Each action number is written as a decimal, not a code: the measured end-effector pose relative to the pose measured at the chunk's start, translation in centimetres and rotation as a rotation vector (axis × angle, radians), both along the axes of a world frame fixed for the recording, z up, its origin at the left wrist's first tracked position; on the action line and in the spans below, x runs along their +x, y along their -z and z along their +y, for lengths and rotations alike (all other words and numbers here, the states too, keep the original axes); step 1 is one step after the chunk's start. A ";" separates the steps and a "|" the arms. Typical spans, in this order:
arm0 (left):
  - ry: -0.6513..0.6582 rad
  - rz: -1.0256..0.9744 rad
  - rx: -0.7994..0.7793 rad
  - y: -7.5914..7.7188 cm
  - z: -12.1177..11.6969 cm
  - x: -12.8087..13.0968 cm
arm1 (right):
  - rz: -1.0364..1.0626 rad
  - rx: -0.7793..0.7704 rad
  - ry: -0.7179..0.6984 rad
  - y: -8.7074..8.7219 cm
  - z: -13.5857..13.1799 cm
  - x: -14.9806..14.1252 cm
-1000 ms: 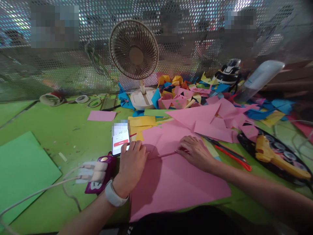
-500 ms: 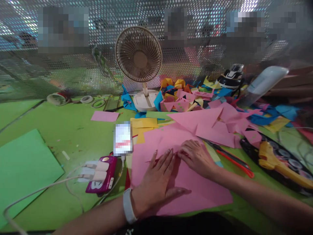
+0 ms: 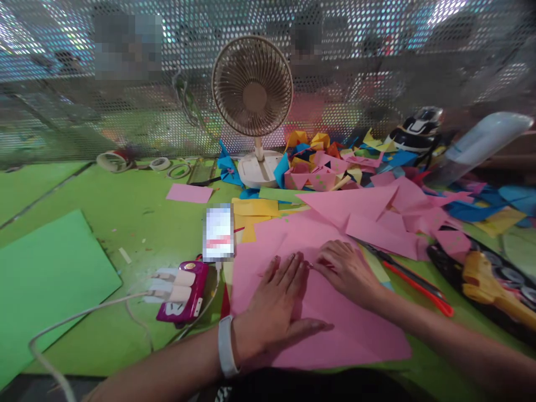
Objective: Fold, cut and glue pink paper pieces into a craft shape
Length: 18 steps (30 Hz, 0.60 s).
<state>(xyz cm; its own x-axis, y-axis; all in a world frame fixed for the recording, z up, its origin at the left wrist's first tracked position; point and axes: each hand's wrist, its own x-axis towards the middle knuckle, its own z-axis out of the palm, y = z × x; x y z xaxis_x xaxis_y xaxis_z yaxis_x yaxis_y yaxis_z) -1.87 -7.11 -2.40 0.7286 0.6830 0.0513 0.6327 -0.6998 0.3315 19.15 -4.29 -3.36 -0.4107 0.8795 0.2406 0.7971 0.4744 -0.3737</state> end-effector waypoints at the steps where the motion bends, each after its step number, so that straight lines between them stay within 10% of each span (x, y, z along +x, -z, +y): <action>1: 0.002 -0.001 0.000 0.0 0.0 0.0 | -0.003 -0.005 -0.001 -0.1 0.0 0.0; 18: 0.013 0.019 0.006 0.0 0.4 0.1 | -0.076 -0.032 0.095 0.1 0.5 0.6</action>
<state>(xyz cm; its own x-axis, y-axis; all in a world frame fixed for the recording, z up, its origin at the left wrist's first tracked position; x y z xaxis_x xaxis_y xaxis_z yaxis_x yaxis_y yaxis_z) -1.80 -6.75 -2.44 0.7384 0.6731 0.0417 0.6296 -0.7102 0.3150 19.76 -3.77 -3.44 -0.3414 0.9220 0.1829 0.8645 0.3844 -0.3239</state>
